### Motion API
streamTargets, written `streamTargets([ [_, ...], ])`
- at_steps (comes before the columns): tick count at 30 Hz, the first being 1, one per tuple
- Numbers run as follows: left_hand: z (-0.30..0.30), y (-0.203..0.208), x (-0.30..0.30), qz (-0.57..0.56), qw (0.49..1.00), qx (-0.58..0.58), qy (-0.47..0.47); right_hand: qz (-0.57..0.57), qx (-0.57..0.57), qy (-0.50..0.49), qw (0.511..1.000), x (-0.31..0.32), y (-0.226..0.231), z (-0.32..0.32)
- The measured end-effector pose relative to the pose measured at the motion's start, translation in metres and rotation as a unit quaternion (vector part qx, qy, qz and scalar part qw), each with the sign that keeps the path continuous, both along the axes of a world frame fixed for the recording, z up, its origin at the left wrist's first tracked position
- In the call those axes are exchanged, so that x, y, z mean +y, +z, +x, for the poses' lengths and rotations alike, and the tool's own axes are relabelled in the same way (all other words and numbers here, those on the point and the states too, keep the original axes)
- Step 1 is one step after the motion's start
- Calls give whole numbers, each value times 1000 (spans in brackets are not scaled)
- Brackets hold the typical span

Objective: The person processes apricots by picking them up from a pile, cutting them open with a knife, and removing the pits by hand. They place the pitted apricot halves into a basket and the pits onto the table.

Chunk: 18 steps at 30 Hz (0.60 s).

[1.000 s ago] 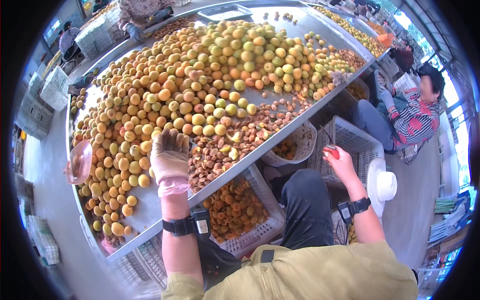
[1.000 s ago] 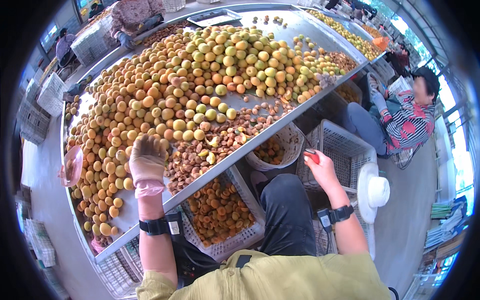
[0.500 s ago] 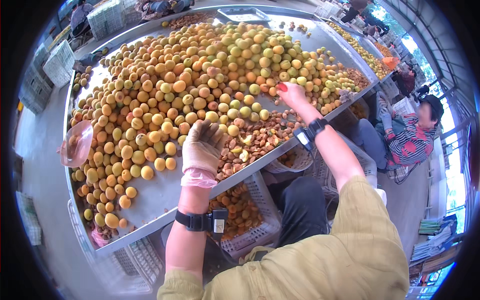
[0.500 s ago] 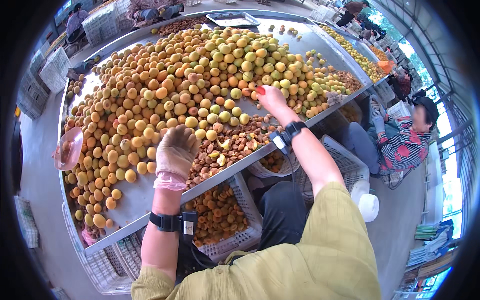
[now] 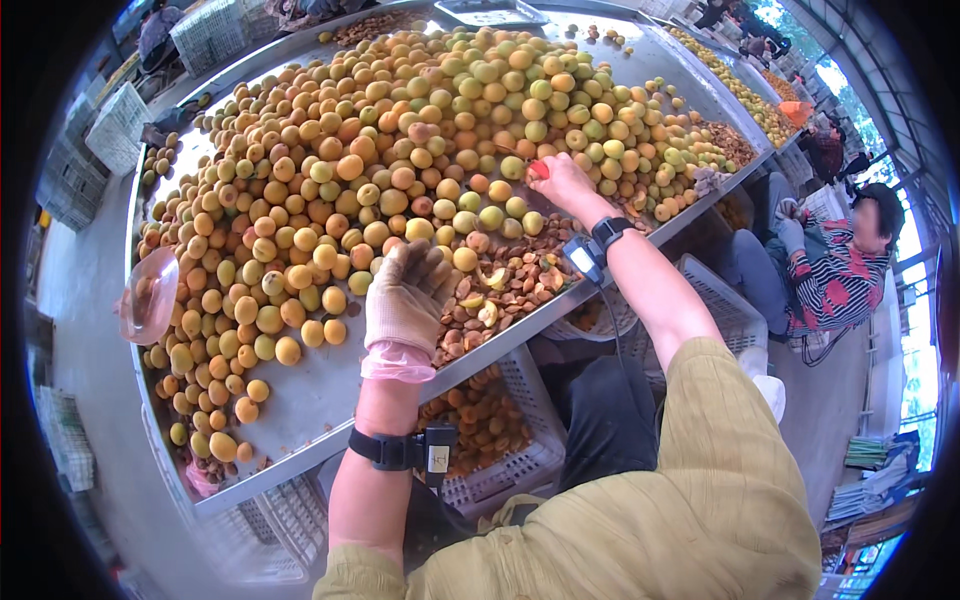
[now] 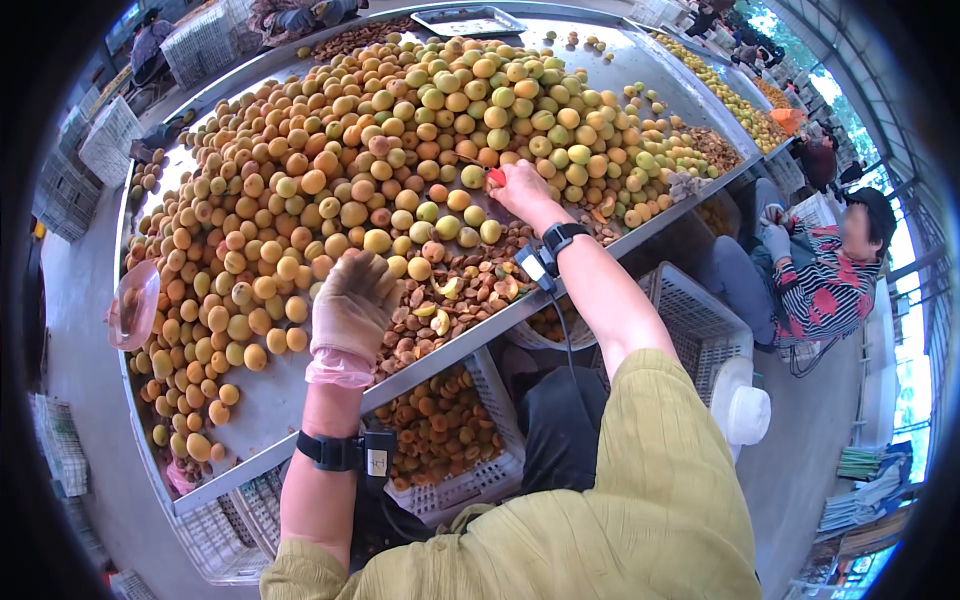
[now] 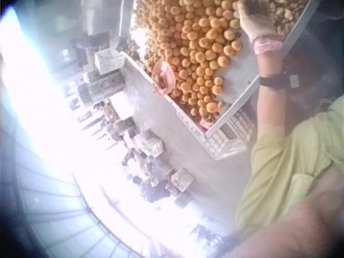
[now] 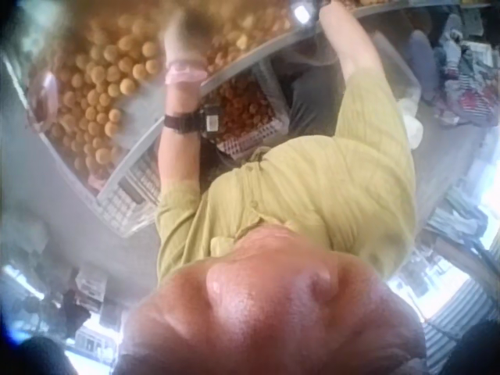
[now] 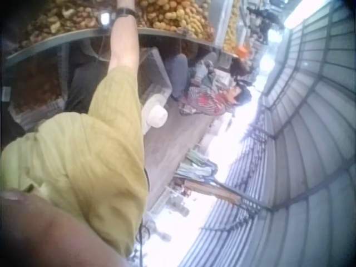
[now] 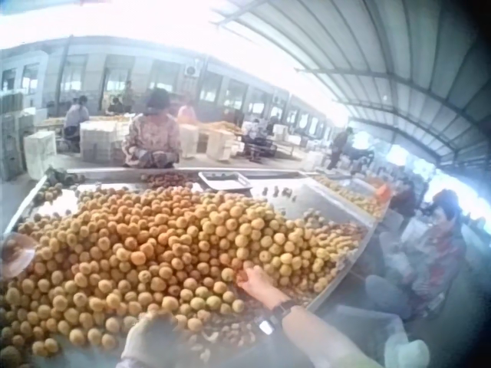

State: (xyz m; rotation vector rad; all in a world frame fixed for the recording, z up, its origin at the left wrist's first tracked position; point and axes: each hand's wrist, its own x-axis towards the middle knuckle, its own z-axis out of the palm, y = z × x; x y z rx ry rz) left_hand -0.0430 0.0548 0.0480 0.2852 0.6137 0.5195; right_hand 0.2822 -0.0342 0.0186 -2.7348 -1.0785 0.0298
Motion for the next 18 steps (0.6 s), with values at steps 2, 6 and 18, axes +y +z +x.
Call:
streamTargets([
  [2,2,-2,-1,-13,1000,6,-8,41,13,-1,999,-3,5,-5],
  [6,5,-1,-9,39,998,14,-50,154,165,46,973,-12,35,-30],
  [18,-2,21,-38,101,976,-145,-128,296,549,138,769,-55,107,-199],
])
